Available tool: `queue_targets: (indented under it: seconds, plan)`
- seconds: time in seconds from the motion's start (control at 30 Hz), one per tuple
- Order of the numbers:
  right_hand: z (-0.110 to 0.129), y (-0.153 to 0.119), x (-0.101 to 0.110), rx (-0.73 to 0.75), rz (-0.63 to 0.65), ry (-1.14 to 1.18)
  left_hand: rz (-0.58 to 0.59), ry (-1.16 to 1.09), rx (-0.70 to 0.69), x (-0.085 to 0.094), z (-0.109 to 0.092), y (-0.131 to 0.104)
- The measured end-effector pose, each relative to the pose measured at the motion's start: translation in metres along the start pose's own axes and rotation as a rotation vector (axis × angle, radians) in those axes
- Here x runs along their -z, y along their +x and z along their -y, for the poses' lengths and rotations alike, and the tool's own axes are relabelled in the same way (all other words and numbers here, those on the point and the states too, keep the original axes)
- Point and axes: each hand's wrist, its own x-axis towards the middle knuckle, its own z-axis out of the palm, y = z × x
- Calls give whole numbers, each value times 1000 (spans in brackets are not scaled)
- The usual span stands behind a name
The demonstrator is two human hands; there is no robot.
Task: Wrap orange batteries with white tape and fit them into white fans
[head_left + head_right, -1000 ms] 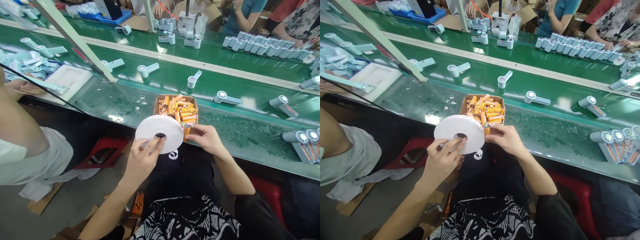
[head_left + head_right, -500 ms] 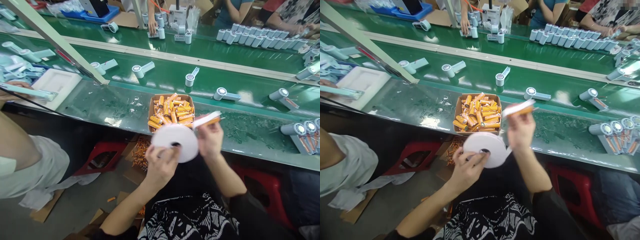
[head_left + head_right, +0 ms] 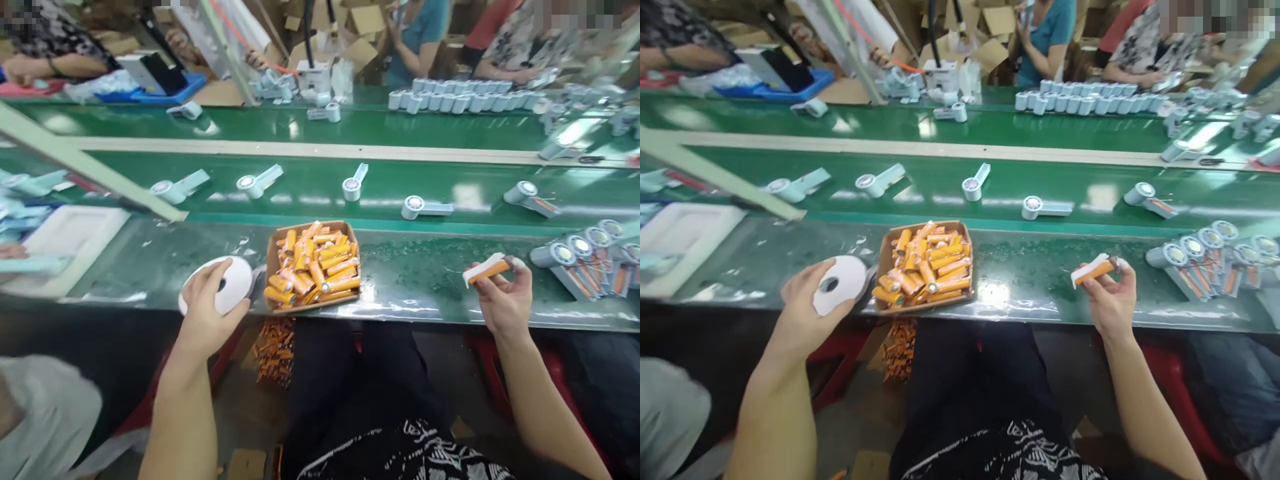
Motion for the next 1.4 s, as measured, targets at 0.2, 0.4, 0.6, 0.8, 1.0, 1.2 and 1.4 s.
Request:
queue_targets:
  seconds: [0.2, 0.4, 0.6, 0.8, 1.0, 1.2, 1.4]
  plan:
    - [14, 22, 29, 56, -47, -15, 447, -36, -626, -73, -221, 122]
    - [15, 26, 12, 24, 22, -37, 544, 242, -629, -194, -359, 184]
    - [12, 41, 26, -51, 106, -95, 516, 266, -680, -245, -354, 183]
    - [6, 114, 16, 49, 128, -220, 687, 269, -653, -255, -348, 206]
    - [-17, 176, 0, 155, 326, -552, 763, 202, -646, -254, -351, 222]
    - [-30, 187, 5, 223, 561, -873, 735, 161, -599, -259, -356, 215]
    - [-22, 189, 6, 310, 644, -1291, 710, 131, -546, -267, -364, 216]
